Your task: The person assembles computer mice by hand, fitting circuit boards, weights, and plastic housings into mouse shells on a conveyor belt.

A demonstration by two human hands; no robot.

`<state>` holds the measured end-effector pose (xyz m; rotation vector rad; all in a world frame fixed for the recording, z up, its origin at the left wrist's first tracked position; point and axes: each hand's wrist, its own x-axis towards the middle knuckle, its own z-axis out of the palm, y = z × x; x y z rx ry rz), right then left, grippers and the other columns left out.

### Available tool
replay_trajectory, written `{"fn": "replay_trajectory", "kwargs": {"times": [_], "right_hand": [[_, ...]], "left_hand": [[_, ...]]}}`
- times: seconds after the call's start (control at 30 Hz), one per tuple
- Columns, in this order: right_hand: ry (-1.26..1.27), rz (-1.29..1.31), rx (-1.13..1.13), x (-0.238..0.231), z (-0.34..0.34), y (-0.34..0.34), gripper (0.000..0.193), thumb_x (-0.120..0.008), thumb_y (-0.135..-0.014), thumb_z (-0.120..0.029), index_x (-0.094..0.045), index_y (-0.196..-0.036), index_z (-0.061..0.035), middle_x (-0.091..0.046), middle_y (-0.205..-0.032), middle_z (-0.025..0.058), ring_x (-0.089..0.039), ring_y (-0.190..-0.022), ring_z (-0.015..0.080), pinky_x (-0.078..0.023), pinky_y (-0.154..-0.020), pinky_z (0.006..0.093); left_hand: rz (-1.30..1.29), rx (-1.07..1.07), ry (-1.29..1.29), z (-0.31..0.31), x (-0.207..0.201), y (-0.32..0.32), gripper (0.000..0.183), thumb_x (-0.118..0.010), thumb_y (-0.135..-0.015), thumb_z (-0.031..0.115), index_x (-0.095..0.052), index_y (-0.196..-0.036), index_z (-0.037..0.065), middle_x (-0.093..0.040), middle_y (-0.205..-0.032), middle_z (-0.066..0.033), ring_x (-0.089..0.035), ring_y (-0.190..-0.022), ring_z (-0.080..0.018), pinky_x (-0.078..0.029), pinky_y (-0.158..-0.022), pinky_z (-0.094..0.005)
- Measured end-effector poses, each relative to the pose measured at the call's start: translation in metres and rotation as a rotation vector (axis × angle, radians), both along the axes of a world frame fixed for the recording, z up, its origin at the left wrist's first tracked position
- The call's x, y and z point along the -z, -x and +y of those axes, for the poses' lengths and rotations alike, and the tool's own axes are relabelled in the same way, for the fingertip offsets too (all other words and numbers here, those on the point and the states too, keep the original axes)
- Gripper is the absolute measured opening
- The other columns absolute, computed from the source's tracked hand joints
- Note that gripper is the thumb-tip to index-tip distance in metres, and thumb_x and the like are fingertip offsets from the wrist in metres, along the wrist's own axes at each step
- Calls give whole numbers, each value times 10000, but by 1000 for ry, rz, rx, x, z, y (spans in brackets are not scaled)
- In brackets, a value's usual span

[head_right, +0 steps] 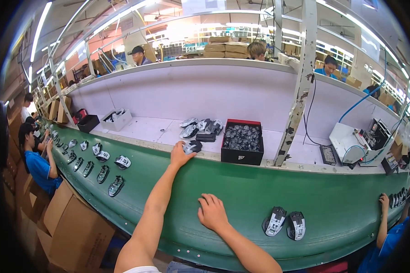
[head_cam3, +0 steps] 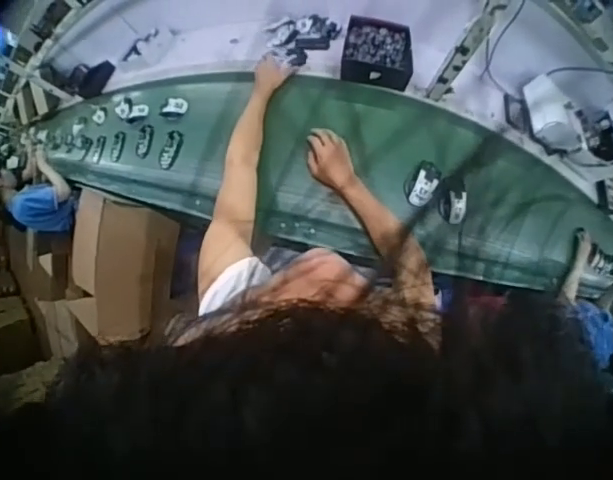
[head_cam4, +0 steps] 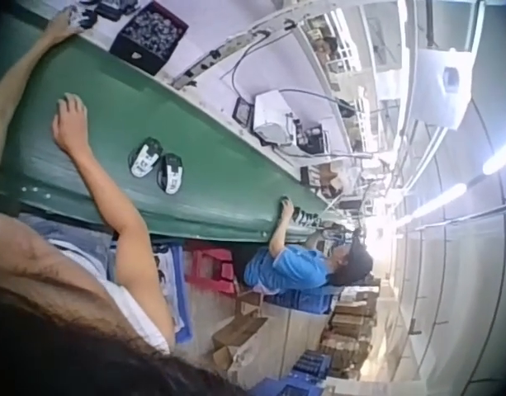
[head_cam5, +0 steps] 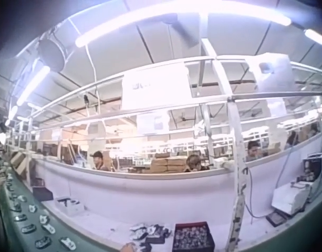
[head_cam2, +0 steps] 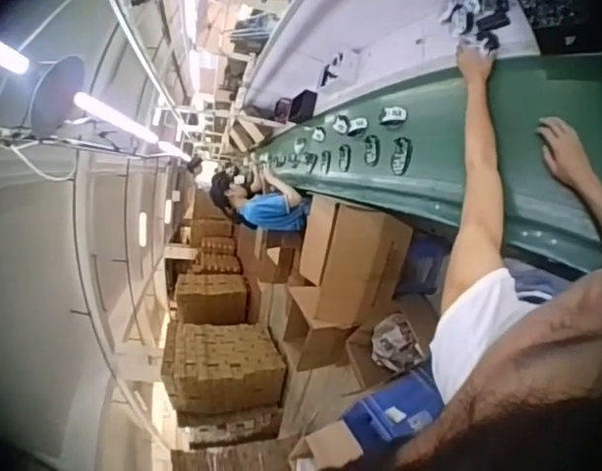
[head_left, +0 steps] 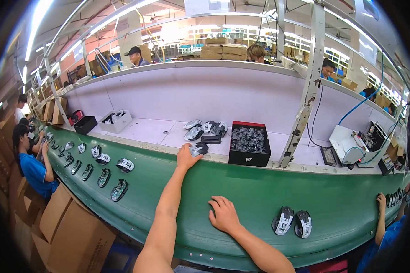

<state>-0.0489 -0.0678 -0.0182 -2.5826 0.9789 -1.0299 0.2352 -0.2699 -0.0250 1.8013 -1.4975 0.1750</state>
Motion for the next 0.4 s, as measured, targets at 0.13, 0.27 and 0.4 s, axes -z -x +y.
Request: {"fn": "replay_trajectory", "kwargs": {"times": [0.13, 0.27, 0.4], "right_hand": [[8, 22, 29, 4, -12, 10, 358, -643, -837, -177, -627, -1170, -48, -577, -1295, 143, -520, -1248, 327, -424, -1037, 461], [23, 15, 9, 7, -11, 7, 371, -638, -833, -186, -621, -1175, -43, -573, -1298, 150, -517, -1249, 334, -430, -1032, 475], [-25, 29, -12, 15, -14, 10, 416, -664, -822, -219, -620, -1201, -53, -561, -1325, 159, -505, -1274, 342, -416, -1060, 494]], "left_hand": [[-156, 35, -88, 4, -1, 36, 848, -825, -698, 516, -499, -1328, 51, -559, -1287, -202, -547, -1204, -377, -469, -970, -477], [-131, -54, -73, -12, -8, 40, 937, -798, -689, 604, -479, -1382, 61, -500, -1382, -197, -487, -1287, -391, -425, -998, -547], [-6, -16, -413, -50, -30, 56, 977, -764, -675, 714, -496, -1363, 74, -486, -1427, -242, -488, -1315, -421, -433, -1030, -550]]}}
